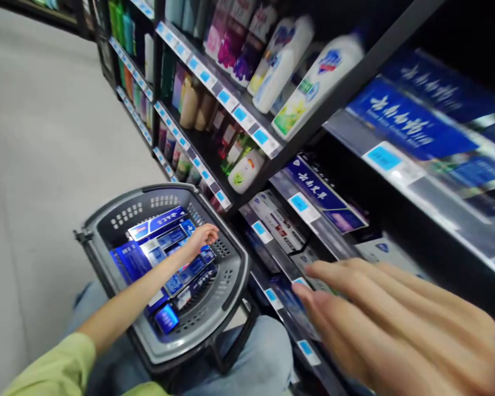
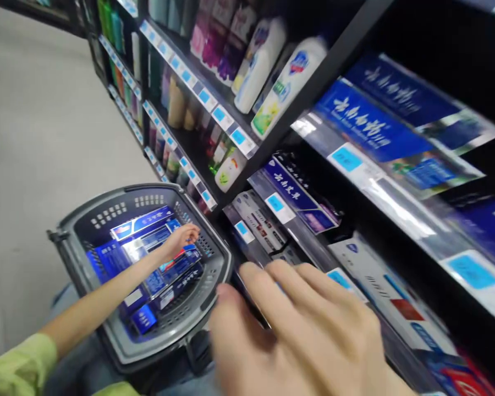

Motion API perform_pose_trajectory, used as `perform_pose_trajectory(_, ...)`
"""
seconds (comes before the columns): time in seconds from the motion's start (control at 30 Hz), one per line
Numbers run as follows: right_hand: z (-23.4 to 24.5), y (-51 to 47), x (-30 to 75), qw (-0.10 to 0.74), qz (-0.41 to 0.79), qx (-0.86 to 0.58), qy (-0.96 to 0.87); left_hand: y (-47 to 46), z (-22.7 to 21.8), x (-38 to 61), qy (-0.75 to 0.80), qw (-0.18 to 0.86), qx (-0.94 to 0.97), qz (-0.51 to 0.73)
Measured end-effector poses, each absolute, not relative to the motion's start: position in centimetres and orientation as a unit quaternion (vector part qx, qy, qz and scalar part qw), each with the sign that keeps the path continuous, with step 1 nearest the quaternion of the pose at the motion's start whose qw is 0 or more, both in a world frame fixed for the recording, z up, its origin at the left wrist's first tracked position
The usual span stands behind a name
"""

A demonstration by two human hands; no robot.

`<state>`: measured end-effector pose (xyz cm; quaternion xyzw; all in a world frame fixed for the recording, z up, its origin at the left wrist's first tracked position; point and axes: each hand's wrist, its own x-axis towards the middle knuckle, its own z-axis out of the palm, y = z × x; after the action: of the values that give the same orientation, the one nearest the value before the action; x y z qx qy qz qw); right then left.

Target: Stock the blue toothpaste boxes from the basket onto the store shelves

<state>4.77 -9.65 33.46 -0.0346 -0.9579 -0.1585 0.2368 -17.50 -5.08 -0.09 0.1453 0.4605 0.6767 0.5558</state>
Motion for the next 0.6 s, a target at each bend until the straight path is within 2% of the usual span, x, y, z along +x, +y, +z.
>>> perform_pose_trajectory(0.1,31.8,-10.5,1.4,0.324,-0.11,-0.05,-0.938,-4.5,-0.2,-17.5,0.489,0.548,0.157,0.66)
perform_pose_trajectory(0.17,31.5,-10.2,0.2,0.344,-0.076,-0.047,-0.935,-4.8,-0.4,-17.4,0.498,0.545,0.168,0.653)
perform_pose_trajectory(0.37,30.8,-8.9,-2.0,0.293,0.0,-0.004,-0.956,-5.1,-1.0,-17.6,0.519,0.539,0.183,0.638)
perform_pose_trajectory(0.6,26.3,-7.4,-2.8,0.302,0.047,0.002,-0.952,-5.2,-0.5,-17.8,0.534,0.533,0.207,0.622)
